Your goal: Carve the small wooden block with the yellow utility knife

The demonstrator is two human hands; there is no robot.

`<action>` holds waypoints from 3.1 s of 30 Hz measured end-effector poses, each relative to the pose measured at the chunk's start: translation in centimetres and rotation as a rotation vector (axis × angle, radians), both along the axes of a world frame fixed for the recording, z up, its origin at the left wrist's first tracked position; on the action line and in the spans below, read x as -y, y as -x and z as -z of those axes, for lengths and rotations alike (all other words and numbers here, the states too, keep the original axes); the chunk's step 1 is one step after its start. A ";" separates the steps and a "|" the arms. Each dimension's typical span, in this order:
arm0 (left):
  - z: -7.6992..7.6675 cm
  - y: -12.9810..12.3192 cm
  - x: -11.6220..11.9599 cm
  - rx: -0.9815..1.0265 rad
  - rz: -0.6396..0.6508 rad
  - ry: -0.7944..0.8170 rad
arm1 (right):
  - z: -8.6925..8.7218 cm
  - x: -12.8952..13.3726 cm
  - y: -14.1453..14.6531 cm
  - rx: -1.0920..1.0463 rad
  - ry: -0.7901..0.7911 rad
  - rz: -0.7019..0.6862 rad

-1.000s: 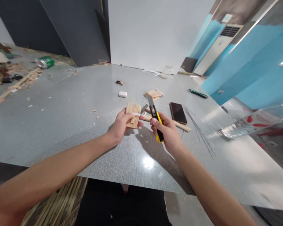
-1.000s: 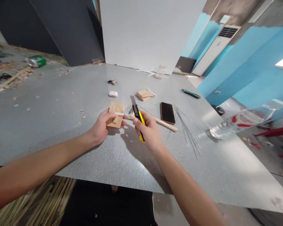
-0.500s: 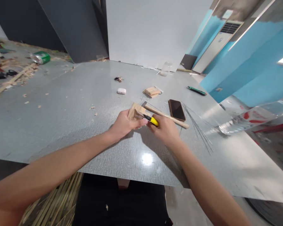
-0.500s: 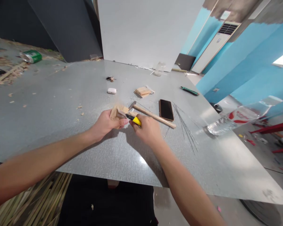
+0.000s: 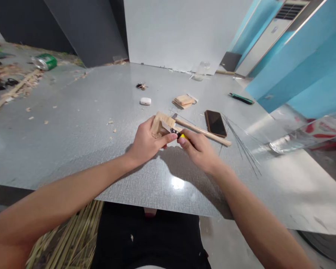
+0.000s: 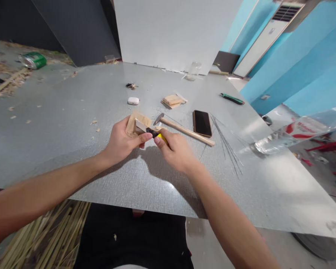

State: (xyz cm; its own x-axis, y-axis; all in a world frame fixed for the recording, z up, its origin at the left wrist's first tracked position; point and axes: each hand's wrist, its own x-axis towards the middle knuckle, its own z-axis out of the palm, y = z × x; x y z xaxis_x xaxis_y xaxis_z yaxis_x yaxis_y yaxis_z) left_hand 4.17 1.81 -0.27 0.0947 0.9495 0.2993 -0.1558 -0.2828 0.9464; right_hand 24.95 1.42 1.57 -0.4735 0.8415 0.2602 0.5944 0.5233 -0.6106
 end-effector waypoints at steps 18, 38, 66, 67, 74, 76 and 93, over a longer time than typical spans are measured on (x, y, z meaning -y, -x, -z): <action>0.1 -1.2 -1.0 -0.026 -0.169 0.141 | 1.9 0.4 4.6 0.189 -0.060 0.500; 0.0 -0.4 -0.5 0.179 0.082 0.345 | 0.4 -0.3 1.4 0.079 0.005 0.165; -1.8 -1.1 1.8 0.095 0.120 0.424 | 0.5 -2.2 -0.9 0.044 -0.176 0.413; -2.2 -0.6 1.4 0.117 0.132 0.440 | 0.7 -1.7 -0.2 0.024 -0.174 0.328; -3.2 1.7 1.8 0.093 0.171 0.503 | 0.2 0.0 1.3 -0.027 -0.049 0.043; -3.3 1.8 2.1 0.079 0.196 0.522 | -0.1 0.2 1.0 -0.039 -0.035 0.015; -3.2 1.1 5.1 -0.186 -0.006 0.303 | 1.0 1.4 1.9 0.232 -0.229 0.127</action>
